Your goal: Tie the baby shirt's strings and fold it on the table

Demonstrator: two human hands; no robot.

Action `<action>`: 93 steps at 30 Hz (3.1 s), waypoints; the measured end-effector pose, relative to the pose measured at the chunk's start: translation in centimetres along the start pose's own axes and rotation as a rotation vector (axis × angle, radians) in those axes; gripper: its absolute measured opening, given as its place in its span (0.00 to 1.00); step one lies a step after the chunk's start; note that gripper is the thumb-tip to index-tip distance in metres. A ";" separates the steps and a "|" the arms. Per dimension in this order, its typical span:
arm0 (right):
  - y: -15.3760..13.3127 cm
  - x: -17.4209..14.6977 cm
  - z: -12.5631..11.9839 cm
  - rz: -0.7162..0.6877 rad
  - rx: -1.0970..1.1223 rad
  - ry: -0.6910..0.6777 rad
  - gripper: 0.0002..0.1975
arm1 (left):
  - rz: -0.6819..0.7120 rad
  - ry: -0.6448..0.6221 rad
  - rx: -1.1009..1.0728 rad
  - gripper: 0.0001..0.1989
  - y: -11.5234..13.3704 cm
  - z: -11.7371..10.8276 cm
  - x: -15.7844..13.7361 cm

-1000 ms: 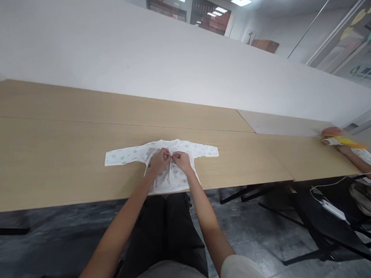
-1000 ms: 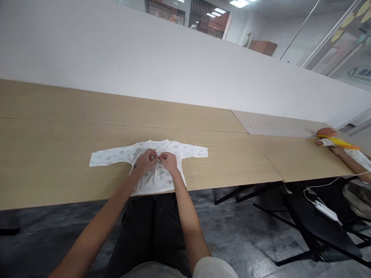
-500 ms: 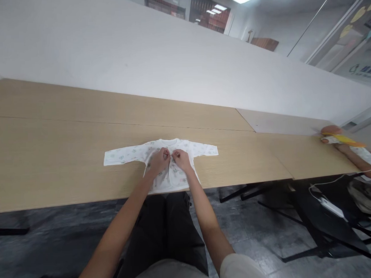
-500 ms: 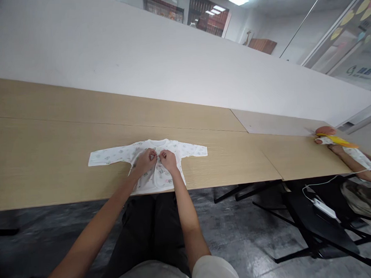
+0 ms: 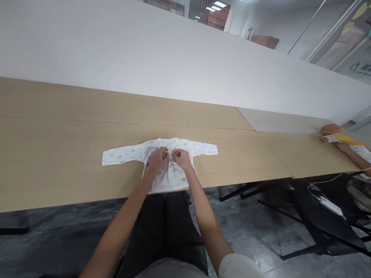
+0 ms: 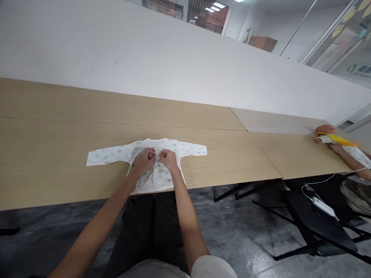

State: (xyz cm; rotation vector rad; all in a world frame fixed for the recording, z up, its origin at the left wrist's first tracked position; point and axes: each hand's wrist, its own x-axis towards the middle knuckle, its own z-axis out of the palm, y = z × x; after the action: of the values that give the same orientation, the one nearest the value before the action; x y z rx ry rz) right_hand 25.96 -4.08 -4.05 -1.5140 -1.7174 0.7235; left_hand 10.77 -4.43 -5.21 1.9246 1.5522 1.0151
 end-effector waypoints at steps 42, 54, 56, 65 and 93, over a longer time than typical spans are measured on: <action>0.6 0.0 0.3 -0.148 -0.190 0.013 0.08 | 0.019 -0.027 0.035 0.13 -0.2 0.3 0.2; -0.2 -0.4 0.4 -0.134 -0.307 0.069 0.07 | 0.013 -0.006 0.023 0.11 -0.2 0.3 0.1; -0.2 -0.4 0.3 -0.124 -0.265 0.053 0.07 | 0.017 -0.015 0.019 0.10 -0.2 0.2 0.1; 0.0 -0.3 0.1 -0.104 -0.165 -0.022 0.10 | -0.006 -0.024 0.008 0.10 -0.3 0.3 0.2; 0.4 0.0 0.5 -0.047 0.033 -0.032 0.04 | 0.022 0.000 -0.079 0.07 0.1 0.1 0.1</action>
State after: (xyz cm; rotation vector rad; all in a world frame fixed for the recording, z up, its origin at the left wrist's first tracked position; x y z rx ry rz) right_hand 25.79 -3.96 -4.65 -1.4418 -1.7506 0.7515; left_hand 10.87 -4.32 -5.17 1.8922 1.4717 1.0688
